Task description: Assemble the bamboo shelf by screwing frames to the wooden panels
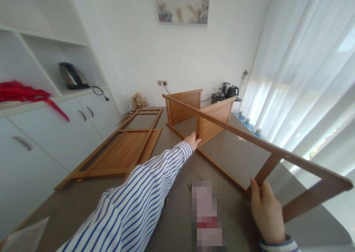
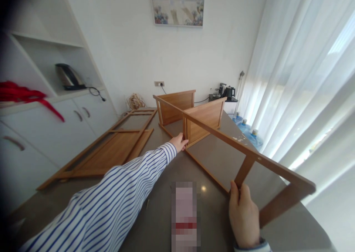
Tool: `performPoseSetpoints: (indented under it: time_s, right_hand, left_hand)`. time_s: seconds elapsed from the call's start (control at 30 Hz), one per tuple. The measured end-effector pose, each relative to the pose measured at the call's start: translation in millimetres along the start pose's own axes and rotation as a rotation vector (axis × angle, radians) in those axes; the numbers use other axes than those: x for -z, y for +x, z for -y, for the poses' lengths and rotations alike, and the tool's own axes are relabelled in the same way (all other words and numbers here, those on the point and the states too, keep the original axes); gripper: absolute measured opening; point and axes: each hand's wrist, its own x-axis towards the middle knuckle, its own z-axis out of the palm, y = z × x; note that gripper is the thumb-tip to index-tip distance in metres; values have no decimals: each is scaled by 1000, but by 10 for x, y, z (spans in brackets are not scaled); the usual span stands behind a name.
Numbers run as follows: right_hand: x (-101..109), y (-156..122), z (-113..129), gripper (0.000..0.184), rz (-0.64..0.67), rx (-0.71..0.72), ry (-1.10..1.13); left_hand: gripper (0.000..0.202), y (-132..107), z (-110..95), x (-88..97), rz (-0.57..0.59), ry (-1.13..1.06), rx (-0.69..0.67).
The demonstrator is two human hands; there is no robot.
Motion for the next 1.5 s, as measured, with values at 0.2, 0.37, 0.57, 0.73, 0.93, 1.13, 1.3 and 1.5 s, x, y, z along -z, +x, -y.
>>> performPoseSetpoints:
  time_s: [0.2,0.37,0.57,0.73,0.93,1.13,1.3,1.5]
  right_hand:
    - [-23,-27,95,36,44,-24,38]
    - [96,-190,76,59,74,-174,71]
    - [148,-274,167,36,194,1,142]
    - [126,-134,788,30,588,358,204]
    - [-200,-33,1763,24,872,718,5]
    - [-835,-276,2614,37,966,847,-210]
    - [-1213,-476,3003,47,969,822,-246]
    - [-1362,-539,3101,55,972,751,-242]
  left_hand:
    - [34,-31,210,170,91,13,-34]
    - [35,-368,567,483,61,77,-46]
    - [30,-975,1096,894,-4,178,4]
    - [36,-1501,1553,1095,-106,352,71]
    - [51,-1989,1922,1071,-161,475,28]
    - [49,-2158,1934,926,-175,518,35]
    - [51,-2152,1909,914,-182,491,50]
    - [65,-2146,1922,1072,-90,533,-8]
